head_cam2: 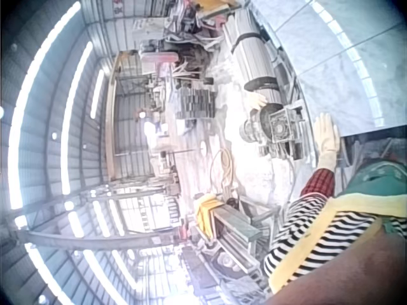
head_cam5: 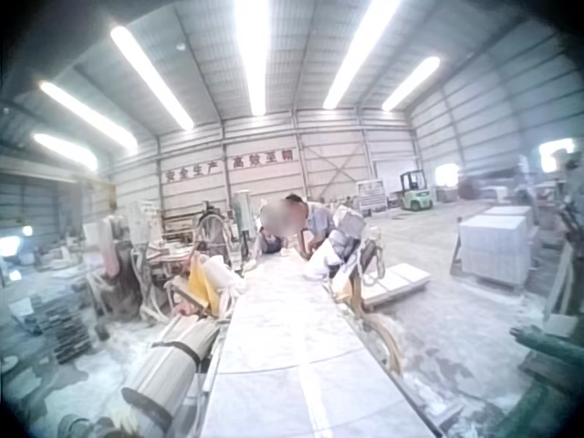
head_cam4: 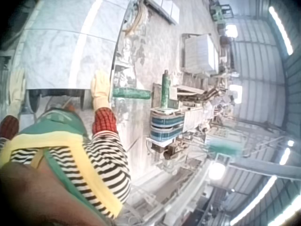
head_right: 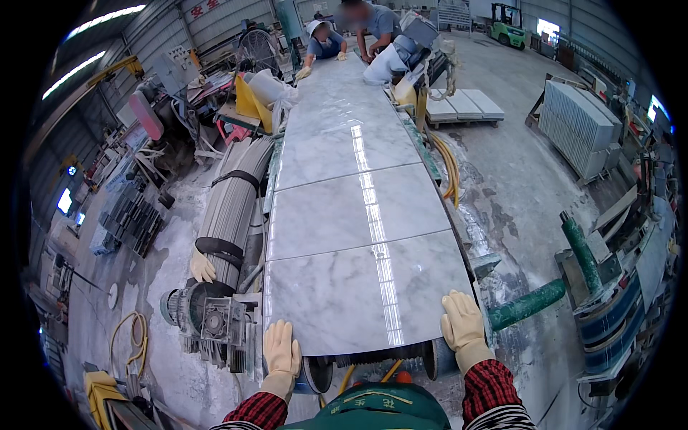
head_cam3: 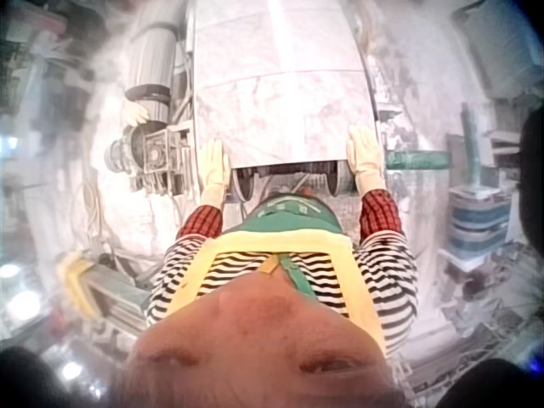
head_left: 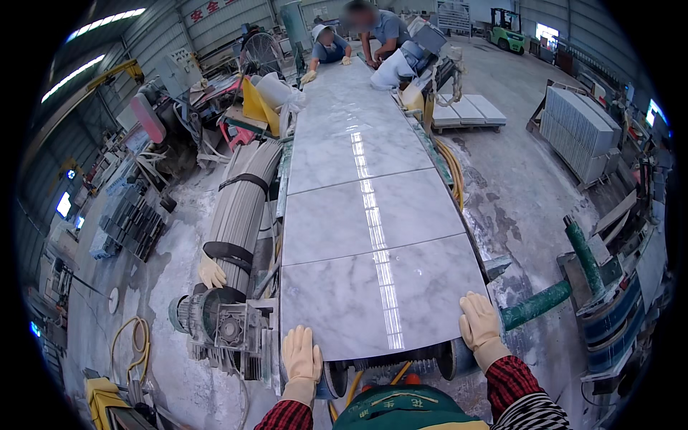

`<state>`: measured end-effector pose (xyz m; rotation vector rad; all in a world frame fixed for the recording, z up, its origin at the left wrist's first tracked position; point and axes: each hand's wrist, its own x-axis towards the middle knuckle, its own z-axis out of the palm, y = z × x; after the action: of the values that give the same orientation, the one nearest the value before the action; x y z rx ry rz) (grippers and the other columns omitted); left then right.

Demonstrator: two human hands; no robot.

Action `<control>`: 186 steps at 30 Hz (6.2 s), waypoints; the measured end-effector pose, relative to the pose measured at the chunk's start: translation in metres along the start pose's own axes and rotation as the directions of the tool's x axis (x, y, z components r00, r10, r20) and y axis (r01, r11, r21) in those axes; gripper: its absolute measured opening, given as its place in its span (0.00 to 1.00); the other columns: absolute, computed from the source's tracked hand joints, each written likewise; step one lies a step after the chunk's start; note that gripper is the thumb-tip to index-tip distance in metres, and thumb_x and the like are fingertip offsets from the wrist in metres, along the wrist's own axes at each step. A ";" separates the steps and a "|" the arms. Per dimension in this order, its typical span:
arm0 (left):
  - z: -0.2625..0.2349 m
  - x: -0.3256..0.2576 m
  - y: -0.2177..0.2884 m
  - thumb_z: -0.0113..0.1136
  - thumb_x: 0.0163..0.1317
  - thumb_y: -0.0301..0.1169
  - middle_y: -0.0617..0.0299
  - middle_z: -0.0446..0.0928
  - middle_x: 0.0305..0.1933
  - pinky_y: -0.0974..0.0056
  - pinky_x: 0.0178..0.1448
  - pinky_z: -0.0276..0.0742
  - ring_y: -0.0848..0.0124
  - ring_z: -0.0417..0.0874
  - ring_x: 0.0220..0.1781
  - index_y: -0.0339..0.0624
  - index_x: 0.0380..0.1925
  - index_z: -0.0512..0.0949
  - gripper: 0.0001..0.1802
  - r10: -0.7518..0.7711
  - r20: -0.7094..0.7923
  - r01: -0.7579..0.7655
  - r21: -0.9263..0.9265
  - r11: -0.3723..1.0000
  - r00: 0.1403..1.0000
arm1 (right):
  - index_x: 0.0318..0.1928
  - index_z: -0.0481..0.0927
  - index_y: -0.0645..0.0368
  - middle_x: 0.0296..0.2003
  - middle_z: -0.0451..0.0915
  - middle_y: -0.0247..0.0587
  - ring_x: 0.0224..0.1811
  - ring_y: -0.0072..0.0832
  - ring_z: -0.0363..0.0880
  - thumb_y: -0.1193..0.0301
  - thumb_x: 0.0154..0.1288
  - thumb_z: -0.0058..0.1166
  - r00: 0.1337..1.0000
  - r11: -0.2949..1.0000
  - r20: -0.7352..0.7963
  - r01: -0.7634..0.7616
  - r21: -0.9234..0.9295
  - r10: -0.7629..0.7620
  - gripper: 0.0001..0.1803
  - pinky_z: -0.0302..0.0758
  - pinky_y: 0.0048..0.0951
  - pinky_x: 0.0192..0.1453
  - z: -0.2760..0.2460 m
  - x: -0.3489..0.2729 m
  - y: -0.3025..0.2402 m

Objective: The person repeatedly picks up large rectangular tiles and feeds them into a processing machine. The person aligns each tile and guides it through rollers while coworkers handle tiles at the far end of the line.

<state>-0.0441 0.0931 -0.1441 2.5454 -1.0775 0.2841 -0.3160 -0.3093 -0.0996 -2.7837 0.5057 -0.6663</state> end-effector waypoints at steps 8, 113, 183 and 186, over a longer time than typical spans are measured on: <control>0.003 -0.004 0.000 0.59 0.70 0.37 0.39 0.74 0.73 0.37 0.81 0.60 0.37 0.70 0.76 0.36 0.68 0.77 0.29 0.020 -0.041 -0.019 0.020 1.000 0.999 | 0.54 0.78 0.63 0.54 0.81 0.59 0.56 0.58 0.78 0.70 0.63 0.55 1.000 1.000 -0.022 0.017 -0.017 -0.017 0.19 0.73 0.54 0.67 0.002 -0.005 0.001; -0.130 0.087 0.163 0.65 0.61 0.25 0.48 0.82 0.65 0.50 0.72 0.78 0.49 0.82 0.69 0.41 0.64 0.79 0.28 0.592 0.238 -0.555 -0.208 0.805 0.770 | 0.62 0.84 0.67 0.56 0.89 0.55 0.58 0.34 0.88 0.49 0.74 0.63 0.768 0.253 0.552 -0.633 0.731 0.325 0.33 0.78 0.36 0.63 0.001 0.020 -0.187; -0.111 0.000 -0.023 0.59 0.74 0.53 0.48 0.88 0.47 0.46 0.51 0.84 0.47 0.88 0.50 0.45 0.56 0.83 0.25 0.269 0.032 -0.228 -0.445 0.866 0.963 | 0.63 0.76 0.68 0.59 0.84 0.49 0.57 0.38 0.87 0.53 0.82 0.58 0.239 -0.495 0.811 -0.689 0.530 0.535 0.29 0.86 0.42 0.62 0.104 -0.205 -0.218; -0.063 0.088 -0.010 0.62 0.71 0.57 0.49 0.88 0.50 0.47 0.54 0.84 0.48 0.89 0.53 0.49 0.68 0.77 0.34 0.548 -0.288 -0.611 -0.213 0.763 0.785 | 0.61 0.73 0.78 0.57 0.83 0.57 0.58 0.45 0.87 0.54 0.80 0.62 0.226 -0.521 0.825 -0.682 0.514 0.517 0.33 0.87 0.46 0.64 0.124 -0.208 -0.211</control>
<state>0.0209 0.0674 -0.0604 1.8070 -1.6672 0.4949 -0.3738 -0.0195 -0.2253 -0.6391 1.1263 -0.1731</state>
